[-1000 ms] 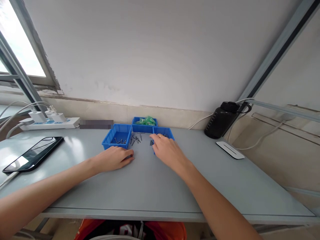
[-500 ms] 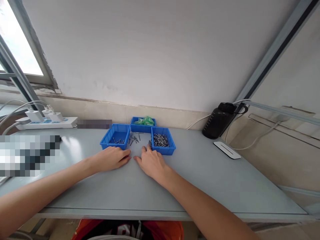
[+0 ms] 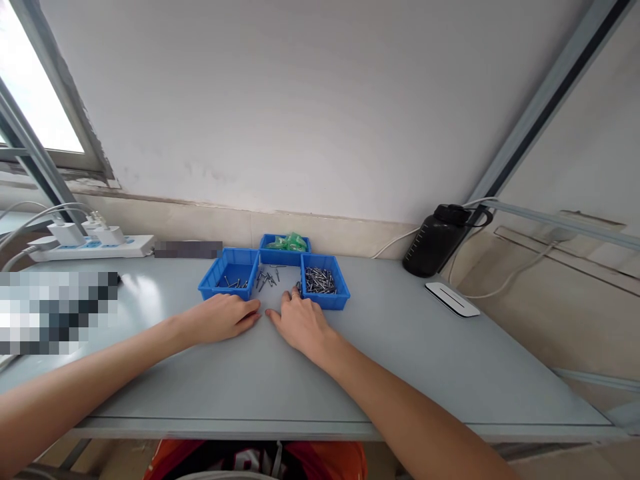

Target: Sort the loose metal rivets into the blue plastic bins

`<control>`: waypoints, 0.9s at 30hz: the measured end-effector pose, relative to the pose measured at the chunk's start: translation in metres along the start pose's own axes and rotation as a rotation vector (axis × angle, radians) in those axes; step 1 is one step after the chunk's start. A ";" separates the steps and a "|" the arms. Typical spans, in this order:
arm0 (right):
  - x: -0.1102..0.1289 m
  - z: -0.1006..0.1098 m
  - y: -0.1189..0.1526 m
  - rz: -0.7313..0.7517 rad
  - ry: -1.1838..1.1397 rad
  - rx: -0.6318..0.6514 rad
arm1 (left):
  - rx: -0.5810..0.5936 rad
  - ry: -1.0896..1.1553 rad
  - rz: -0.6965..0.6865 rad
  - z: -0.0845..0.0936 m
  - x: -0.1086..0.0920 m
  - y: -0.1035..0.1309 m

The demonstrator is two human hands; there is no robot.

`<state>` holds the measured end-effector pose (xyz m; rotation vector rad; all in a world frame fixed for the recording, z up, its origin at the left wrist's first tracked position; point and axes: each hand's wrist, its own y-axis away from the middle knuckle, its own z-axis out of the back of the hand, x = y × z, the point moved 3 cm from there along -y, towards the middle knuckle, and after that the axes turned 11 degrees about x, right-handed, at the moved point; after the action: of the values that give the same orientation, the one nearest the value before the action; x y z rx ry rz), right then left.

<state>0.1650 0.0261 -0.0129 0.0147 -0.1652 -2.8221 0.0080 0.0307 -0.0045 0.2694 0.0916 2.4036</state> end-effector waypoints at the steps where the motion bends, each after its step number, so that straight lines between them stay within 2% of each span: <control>1: 0.001 0.001 0.001 0.015 0.009 -0.015 | -0.005 0.000 -0.002 0.000 0.000 0.000; 9: 0.001 0.004 0.003 0.053 0.037 -0.032 | -0.004 0.015 -0.007 0.002 -0.001 0.001; 13: 0.001 0.006 0.006 0.139 0.070 -0.048 | 0.020 0.021 -0.004 0.004 -0.002 0.001; 16: -0.001 0.005 0.009 0.110 0.080 -0.069 | 0.030 0.016 -0.001 0.004 -0.002 0.002; 19: -0.003 0.003 0.009 0.078 0.097 -0.037 | 0.029 0.015 -0.005 0.004 -0.002 0.002; 22: -0.003 0.003 0.009 0.134 0.119 -0.012 | 0.027 0.023 -0.013 0.004 -0.001 0.002; 27: -0.003 0.006 0.010 0.199 0.127 -0.046 | 0.025 0.034 -0.021 0.005 -0.002 0.002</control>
<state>0.1713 0.0180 -0.0055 0.1580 -0.0691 -2.6154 0.0088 0.0279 0.0002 0.2382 0.1394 2.3880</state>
